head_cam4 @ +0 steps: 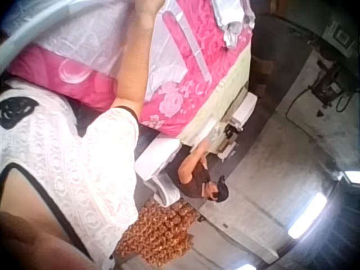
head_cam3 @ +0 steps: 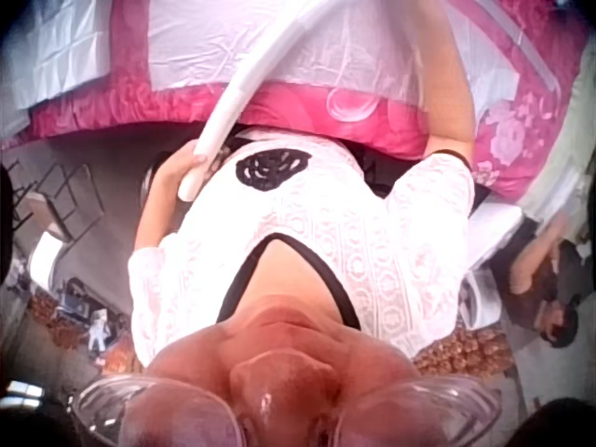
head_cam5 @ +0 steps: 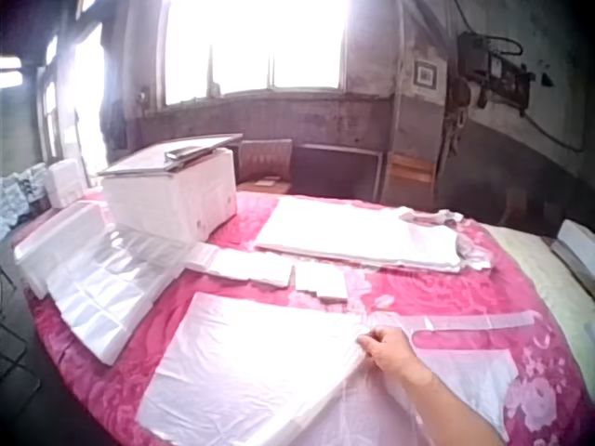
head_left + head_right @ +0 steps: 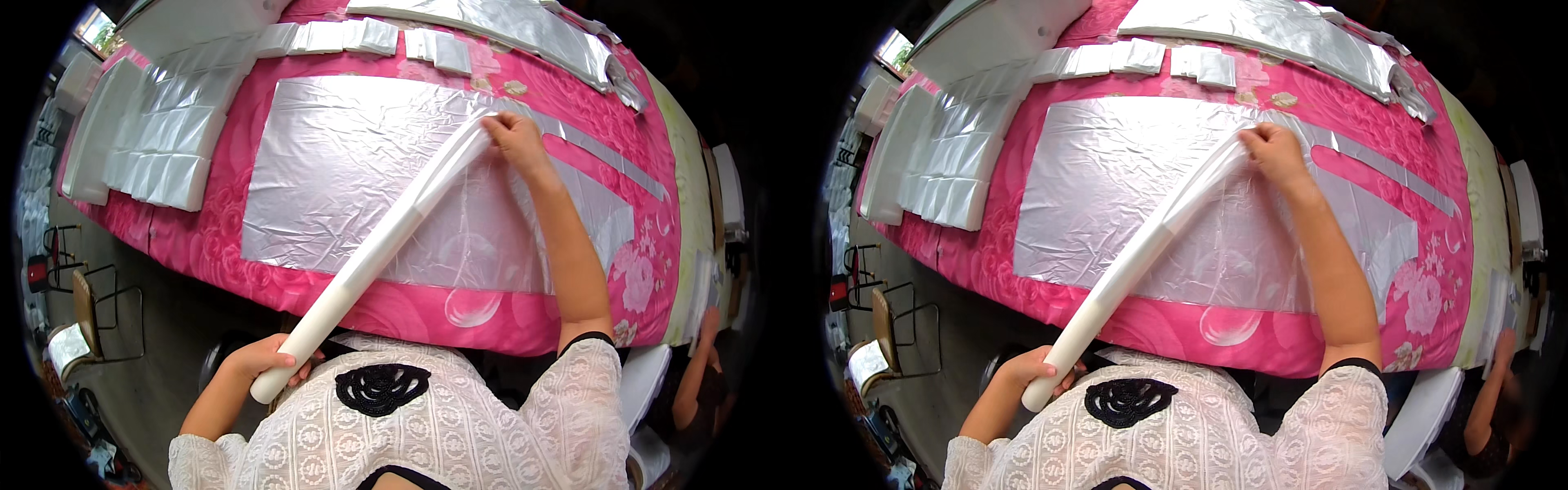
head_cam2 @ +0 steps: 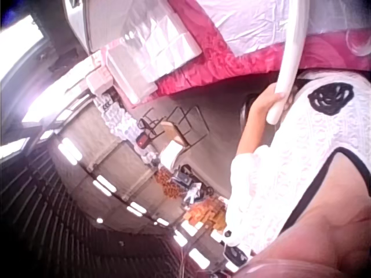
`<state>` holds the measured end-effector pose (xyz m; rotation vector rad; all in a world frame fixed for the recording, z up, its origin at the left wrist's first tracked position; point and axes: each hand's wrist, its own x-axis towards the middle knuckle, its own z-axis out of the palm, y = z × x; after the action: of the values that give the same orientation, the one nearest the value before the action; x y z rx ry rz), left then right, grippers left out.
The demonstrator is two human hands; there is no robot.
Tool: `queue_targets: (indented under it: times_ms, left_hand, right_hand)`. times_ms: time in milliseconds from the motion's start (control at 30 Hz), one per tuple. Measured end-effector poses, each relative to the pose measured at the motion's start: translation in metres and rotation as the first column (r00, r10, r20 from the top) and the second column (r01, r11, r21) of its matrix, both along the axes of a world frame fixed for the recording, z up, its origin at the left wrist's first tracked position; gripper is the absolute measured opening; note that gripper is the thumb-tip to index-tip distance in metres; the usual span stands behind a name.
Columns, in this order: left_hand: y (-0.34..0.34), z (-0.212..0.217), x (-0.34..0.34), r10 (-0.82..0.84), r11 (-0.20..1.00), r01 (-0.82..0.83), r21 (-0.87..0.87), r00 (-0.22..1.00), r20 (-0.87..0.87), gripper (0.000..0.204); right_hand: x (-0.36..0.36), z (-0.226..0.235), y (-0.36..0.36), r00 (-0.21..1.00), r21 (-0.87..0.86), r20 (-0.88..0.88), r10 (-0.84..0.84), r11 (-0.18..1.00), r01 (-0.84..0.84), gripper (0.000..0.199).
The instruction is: The person wraps small white rectangular items in clear plastic film on a pink floral tablecloth. They unroll the film, place the item, fold the film over, and smooth it down with their hands. The wrapped items are placed in a pile on the table.
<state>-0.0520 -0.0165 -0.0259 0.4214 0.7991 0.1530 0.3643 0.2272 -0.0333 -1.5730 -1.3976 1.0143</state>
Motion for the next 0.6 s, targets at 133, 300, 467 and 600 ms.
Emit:
queue_targets:
  times_ms: [133, 300, 467, 600]
  left_hand:
    - [-0.003, -0.007, -0.027, -0.188, 0.982, 0.189, -0.001, 0.981, -0.036, 0.057]
    - [0.023, 0.005, -0.022, -0.455, 0.867, 0.465, 0.182, 0.885, -0.096, 0.050]
    - [0.099, 0.057, 0.053, -0.351, 0.292, 0.698, 0.654, 0.714, -0.606, 0.050]
    - [0.126, 0.064, 0.100, 0.005, -0.038, 0.828, 0.559, 0.559, -0.829, 0.046]
  right_hand:
    - [0.101, -0.004, 0.016, 0.960, 0.100, 0.165, -0.225, 0.973, 0.210, 0.021]
    - [0.116, -0.007, 0.011, 0.991, 0.074, 0.024, -0.129, 0.989, 0.127, 0.018]
    - [0.051, -0.008, 0.006, 0.997, 0.057, -0.066, 0.038, 0.998, -0.034, 0.017]
    - [0.016, -0.009, 0.011, 0.982, 0.030, -0.107, 0.154, 0.988, -0.152, 0.016]
